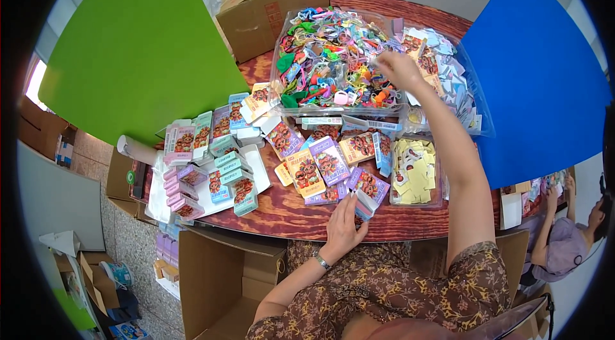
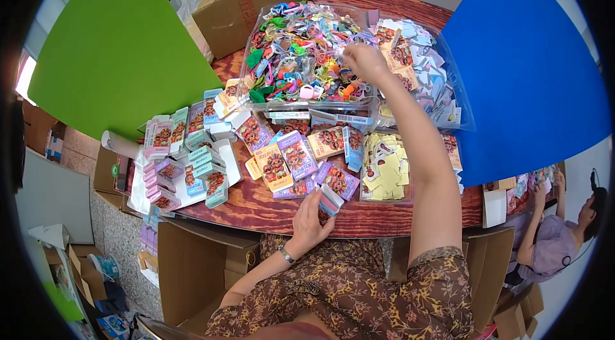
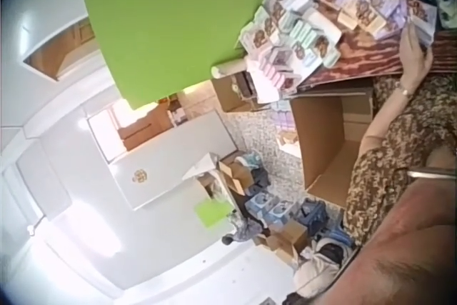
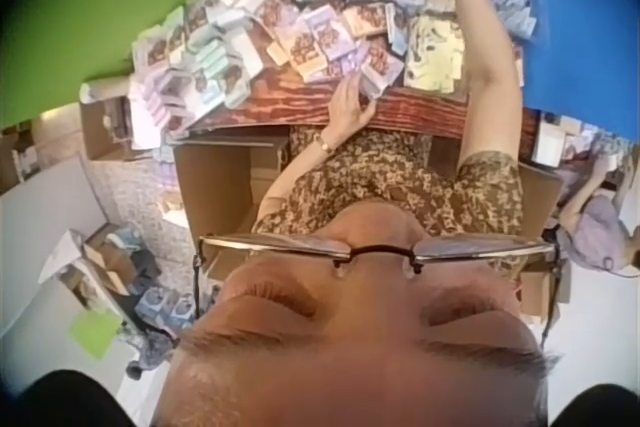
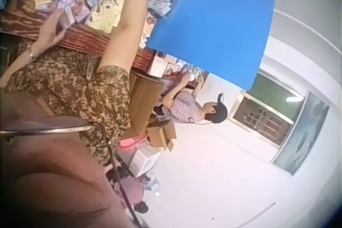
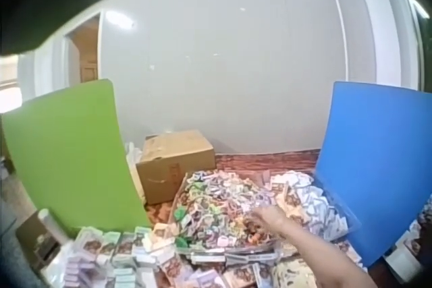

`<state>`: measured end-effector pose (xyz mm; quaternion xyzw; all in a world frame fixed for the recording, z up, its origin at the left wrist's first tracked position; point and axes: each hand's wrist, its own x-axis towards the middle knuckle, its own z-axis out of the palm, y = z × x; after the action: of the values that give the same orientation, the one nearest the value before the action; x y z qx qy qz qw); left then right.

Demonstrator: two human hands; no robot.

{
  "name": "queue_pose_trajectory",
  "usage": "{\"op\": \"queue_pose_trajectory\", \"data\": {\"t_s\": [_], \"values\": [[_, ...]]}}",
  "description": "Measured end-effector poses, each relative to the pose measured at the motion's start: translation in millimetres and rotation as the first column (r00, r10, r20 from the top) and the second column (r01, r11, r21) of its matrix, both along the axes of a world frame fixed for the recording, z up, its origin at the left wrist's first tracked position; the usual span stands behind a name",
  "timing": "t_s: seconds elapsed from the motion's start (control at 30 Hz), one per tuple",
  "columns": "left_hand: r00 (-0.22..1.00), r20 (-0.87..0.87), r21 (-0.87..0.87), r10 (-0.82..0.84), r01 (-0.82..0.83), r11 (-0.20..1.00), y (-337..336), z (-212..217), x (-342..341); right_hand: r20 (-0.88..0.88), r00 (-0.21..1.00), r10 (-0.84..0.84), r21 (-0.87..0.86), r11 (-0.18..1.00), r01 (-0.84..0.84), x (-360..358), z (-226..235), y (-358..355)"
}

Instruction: Sort and organize small packaged items on a table.

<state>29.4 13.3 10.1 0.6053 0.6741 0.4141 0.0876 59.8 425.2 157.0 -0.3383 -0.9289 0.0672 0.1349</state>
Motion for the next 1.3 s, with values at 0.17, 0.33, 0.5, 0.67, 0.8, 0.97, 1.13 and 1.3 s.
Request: {"op": "queue_pose_trajectory", "data": {"t_s": [0.17, 0.33, 0.5, 0.67, 0.8, 0.97, 1.13, 1.3], "values": [[1.0, 0.02, -0.008, 0.0, 0.0, 1.0, 1, 0, 1, -0.265, 0.964, 0.021, -0.077, 0.996, -0.042, 0, 6, 21], [1.0, 0.022, 0.0, -0.005, 0.005, 1.0, 0, -1, 0, -0.315, 0.924, -0.214, -0.275, 0.953, 0.127, 16, 13, 26], [1.0, 0.024, -0.007, -0.007, 0.007, 1.0, 1, -1, -1, -0.289, 0.943, -0.165, -0.642, 0.765, -0.062, 16, 2, 23], [1.0, 0.017, 0.003, -0.009, 0.009, 1.0, 4, -2, -1, -0.151, 0.938, 0.311, -0.092, 0.941, -0.326, -9, -7, 13], [1.0, 0.02, 0.01, 0.013, -0.013, 1.0, 0, -4, 2, 0.157, 0.952, 0.261, -0.009, 0.965, -0.263, -40, -1, -12], [1.0, -0.004, -0.002, 0.009, -0.009, 1.0, -8, -2, 6, 0.24, 0.924, 0.297, -0.013, 0.953, -0.303, -40, -3, -17], [0.997, 0.059, 0.021, 0.042, -0.043, 0.999, -5, -8, 9, -0.075, 0.966, 0.247, -0.133, 0.958, -0.255, -12, 6, -23], [0.985, 0.081, 0.093, 0.152, -0.16, 0.983, 3, -15, 10, -0.42, 0.897, 0.14, -0.675, 0.612, -0.412, 31, 11, -155]]}}
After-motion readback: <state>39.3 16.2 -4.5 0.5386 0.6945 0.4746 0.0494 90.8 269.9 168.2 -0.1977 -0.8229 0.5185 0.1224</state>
